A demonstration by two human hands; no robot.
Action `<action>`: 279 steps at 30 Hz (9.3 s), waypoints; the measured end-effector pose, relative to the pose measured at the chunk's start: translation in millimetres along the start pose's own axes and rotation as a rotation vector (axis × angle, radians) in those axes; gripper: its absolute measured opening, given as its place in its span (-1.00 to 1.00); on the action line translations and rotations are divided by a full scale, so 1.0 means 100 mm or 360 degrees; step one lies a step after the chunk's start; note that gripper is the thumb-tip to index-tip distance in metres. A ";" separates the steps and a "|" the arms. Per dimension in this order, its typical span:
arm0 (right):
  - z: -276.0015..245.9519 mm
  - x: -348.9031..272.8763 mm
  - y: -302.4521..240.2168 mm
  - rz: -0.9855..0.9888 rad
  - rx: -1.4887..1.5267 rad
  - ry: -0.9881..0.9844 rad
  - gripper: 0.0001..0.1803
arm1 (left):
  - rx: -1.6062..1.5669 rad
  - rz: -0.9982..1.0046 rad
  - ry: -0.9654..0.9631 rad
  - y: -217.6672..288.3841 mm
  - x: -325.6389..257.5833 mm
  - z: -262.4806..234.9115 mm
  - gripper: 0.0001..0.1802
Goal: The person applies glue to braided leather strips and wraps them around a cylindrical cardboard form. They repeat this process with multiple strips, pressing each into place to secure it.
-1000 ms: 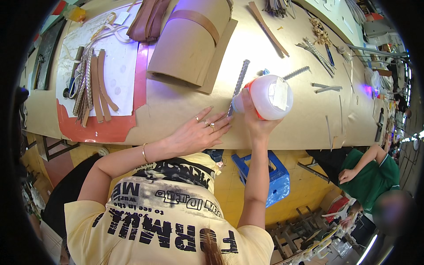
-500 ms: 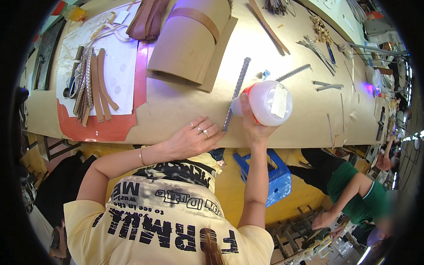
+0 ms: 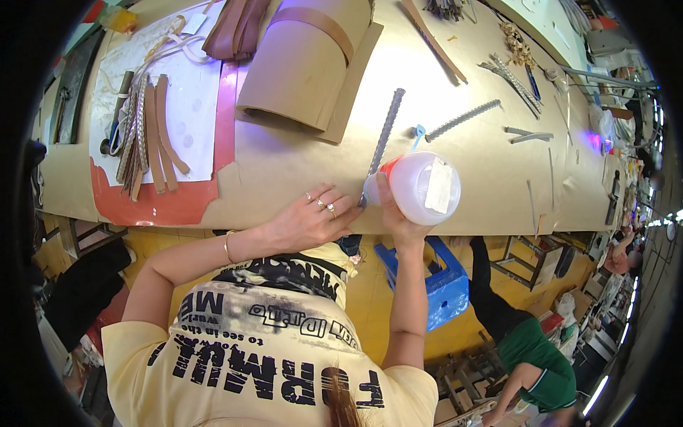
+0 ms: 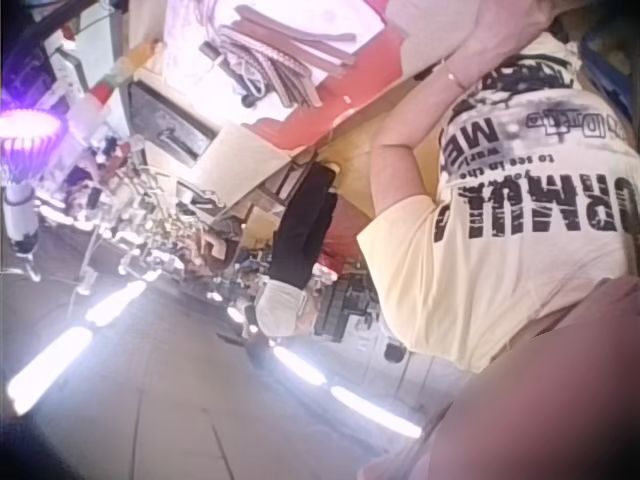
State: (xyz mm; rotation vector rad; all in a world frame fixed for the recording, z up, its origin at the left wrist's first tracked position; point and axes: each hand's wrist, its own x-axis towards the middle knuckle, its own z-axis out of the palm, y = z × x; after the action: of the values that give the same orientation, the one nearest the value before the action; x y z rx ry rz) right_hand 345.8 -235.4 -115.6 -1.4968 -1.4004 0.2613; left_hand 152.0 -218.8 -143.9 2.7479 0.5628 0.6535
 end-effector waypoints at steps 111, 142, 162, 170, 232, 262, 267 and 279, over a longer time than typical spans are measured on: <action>-1.10 0.12 1.21 0.0186 0.3248 0.1119 -0.27 | -0.0050 -0.0051 -0.0144 0.01 3.87 1.45 -0.90; -1.05 0.12 1.05 0.0253 0.2898 0.0759 -0.28 | -0.1366 -0.1246 0.0157 -0.24 0.60 -0.15 -0.84; -0.40 1.01 0.04 0.0279 0.0247 0.1080 -0.28 | 0.0858 -0.0199 -0.0252 -0.56 1.03 -0.11 -0.48; -0.05 1.22 -0.06 -0.0262 -0.0533 0.0567 -0.14 | 0.0786 -0.0319 -0.0395 -0.33 0.78 0.01 -0.45; -0.57 0.57 0.53 0.0332 -0.0267 0.0738 -0.51 | -0.0082 0.0276 0.0066 -0.18 1.08 0.41 -0.77; -0.47 0.21 0.37 0.0304 -0.0373 0.0701 -0.57 | 0.0006 0.0375 0.0079 -0.03 0.30 0.09 -0.67; -0.45 0.10 0.33 0.0358 -0.0220 0.0744 -0.49 | 0.0006 0.0369 0.0068 -0.03 0.26 0.11 -0.67; -0.38 -0.10 0.29 0.0367 -0.0151 0.0729 -0.40 | 0.0038 0.0358 -0.0006 -0.03 0.20 0.11 -0.75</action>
State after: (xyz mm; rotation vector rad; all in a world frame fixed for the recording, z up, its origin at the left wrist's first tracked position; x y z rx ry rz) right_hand 388.9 -257.2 -125.0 -1.6704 -0.8881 -0.0112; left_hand 172.9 -209.7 -147.2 2.8596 0.2632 0.6951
